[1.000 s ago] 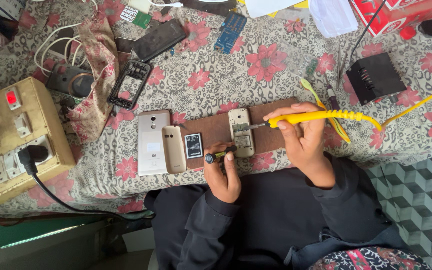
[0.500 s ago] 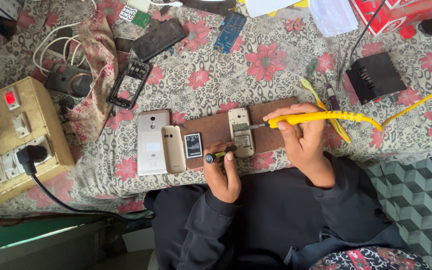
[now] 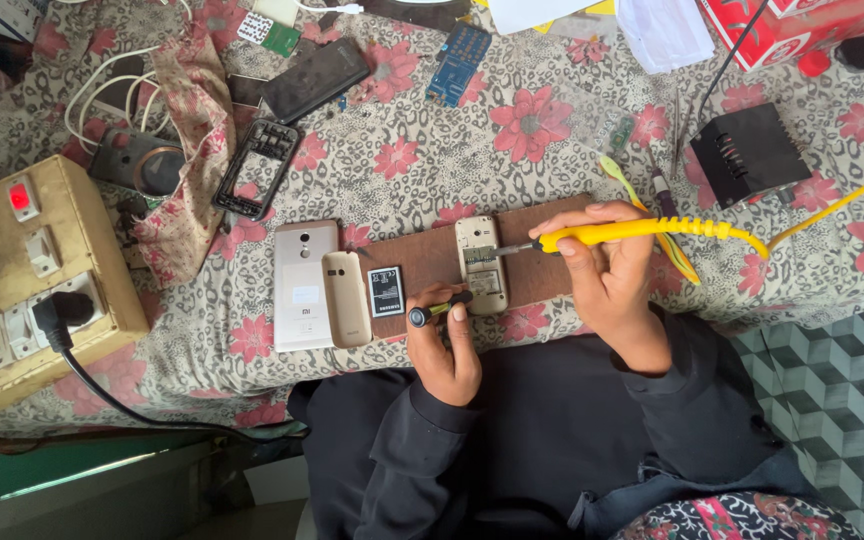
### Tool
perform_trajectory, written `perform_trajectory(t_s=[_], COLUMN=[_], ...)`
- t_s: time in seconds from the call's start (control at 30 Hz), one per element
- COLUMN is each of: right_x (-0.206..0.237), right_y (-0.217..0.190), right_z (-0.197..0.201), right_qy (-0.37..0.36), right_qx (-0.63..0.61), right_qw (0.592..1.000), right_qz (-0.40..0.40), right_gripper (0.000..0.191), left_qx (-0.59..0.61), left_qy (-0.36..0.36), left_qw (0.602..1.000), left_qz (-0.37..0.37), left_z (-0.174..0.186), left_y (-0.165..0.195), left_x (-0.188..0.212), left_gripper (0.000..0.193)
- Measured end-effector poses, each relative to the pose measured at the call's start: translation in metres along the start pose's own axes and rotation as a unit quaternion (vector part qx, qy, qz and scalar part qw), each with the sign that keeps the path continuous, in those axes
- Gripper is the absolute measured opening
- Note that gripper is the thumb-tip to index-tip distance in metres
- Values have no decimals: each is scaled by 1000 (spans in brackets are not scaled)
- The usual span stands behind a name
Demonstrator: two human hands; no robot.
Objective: The person sits at a repair workbench and solders on the exposed internal board of an opened feature phone, holding the phone steady with one hand while applying a yellow-cabled soldering iron to the board with the other. A screwdriver and other phones and parts lie on the bench around the work area.
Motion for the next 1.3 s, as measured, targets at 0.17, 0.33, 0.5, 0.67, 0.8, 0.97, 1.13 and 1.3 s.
perform_trajectory(t_s=[0.17,0.33,0.5,0.67,0.8,0.97,1.13,1.3], right_x=[0,0,1,0,2,5,4,4], right_y=[-1,0,0,0,2,4,5,6], right_z=[-1,-2,-2,-2,-9,-15,-13,-10], right_qy=[-4,-5,-4,2,0,-9,-2,4], right_qx=[0,-3,-2,-8,-20,-12,-19,-19], right_qw=[1000,1000,1000,1000,1000,1000,1000,1000], right_qz=[3,6,5,13,2,-9,-5,-6], right_gripper=[33,33,33,33,33,33,33,34], left_qx=[-2,-14,-19,-6,-12,-7,-4,-21], left_qy=[1,5,4,1,3,0,-1,0], left_qw=[1000,1000,1000,1000,1000,1000,1000,1000], left_qz=[-6,-11,-12,-7,-12,-8,-6,-13], left_z=[0,1,1,0,1,0,0,1], left_y=[1,2,2,1,1,0,0,2], left_x=[0,0,-1,-1,0,0,0,-1], left_gripper=[14,13,13,14,13,14,14,13])
Point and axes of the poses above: each hand's wrist, its own x-axis away from the middle knuckle, its own z-axis out of the back of the hand, y = z × x, the point moved 6 cm from there along -x, towards the middle knuckle, and after that the axes turned 8 degrees about -x, right-handed, at the moved point
